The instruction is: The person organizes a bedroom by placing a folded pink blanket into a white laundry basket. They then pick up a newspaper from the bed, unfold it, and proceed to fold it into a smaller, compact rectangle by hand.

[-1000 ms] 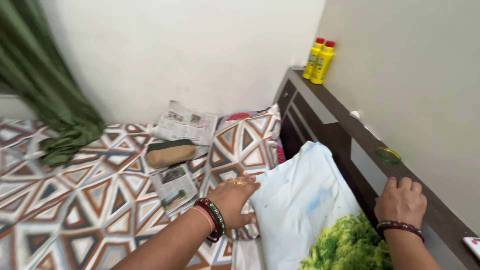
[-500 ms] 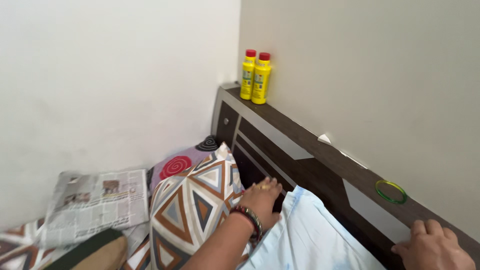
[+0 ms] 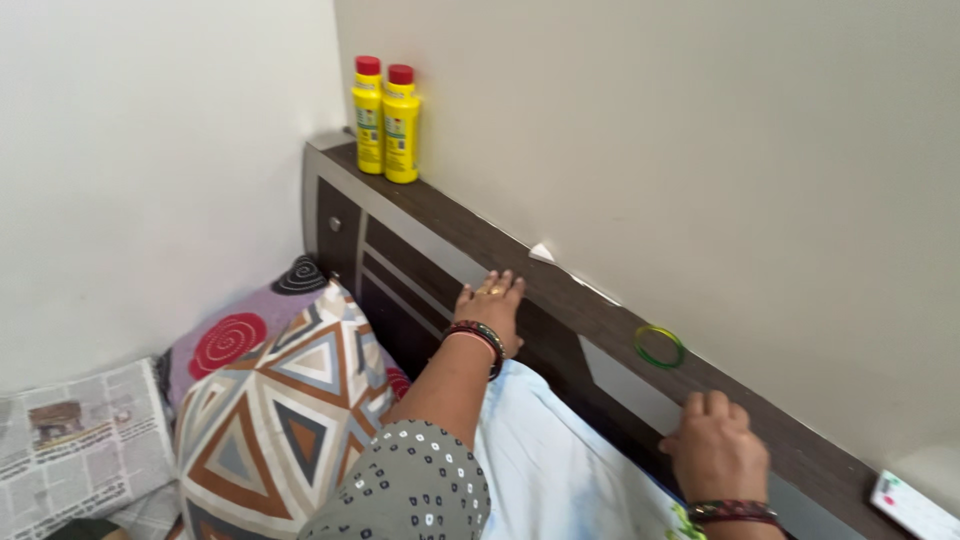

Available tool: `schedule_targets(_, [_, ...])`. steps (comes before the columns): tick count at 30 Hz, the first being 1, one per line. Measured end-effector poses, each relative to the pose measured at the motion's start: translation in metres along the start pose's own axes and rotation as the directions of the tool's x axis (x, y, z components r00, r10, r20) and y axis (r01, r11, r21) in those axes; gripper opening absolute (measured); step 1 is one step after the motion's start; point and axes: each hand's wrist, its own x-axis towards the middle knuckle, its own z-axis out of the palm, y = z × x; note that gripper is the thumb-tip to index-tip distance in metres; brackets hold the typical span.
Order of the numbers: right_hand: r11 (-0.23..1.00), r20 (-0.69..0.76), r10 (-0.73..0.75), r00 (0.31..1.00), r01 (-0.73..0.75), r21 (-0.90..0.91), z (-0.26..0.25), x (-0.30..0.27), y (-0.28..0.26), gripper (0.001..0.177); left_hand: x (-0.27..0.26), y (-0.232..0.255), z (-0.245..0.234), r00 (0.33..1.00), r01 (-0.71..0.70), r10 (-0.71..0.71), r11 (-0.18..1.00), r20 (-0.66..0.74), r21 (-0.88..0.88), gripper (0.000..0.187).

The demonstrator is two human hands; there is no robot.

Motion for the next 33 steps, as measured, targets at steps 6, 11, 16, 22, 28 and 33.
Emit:
schedule_targets(6, [0.999,-0.076,-0.028,0.997,0.031,0.031,0.009,-0.003,0.006,0.055,0.016,0.014,0.008,0.996,0.089,-0.088,0.995,-0.012,0.038,0.087])
schedule_targets(11, [0.998,0.015,-0.047,0.999,0.048,-0.037,0.031,0.012,0.012,0.035,0.018,0.018,-0.012,0.989,0.104,-0.114,0.988,0.095,0.111,0.087])
schedule_targets(16, [0.919,0.1,-0.181,0.978,0.132,0.371,-0.017,0.062,-0.007,0.06,0.022,0.028,-0.032,0.979,0.106,-0.141,0.968,0.145,0.228,0.097])
schedule_targets(22, [0.734,0.045,-0.577,0.815,0.494,0.466,-0.044,0.157,-0.133,0.063,0.057,0.006,-0.055,0.959,0.206,-0.232,0.965,0.164,0.16,0.072])
schedule_targets(28, [0.611,0.084,-0.771,0.631,0.697,0.375,-0.001,0.217,-0.22,0.08,0.103,-0.075,-0.02,0.951,0.288,-0.295,0.954,-0.094,-0.082,0.052])
schedule_targets(33, [0.608,0.012,-0.744,0.668,0.671,0.425,0.012,0.251,-0.277,0.058,0.14,-0.114,0.0,0.922,0.292,-0.326,0.94,-0.209,-0.175,0.048])
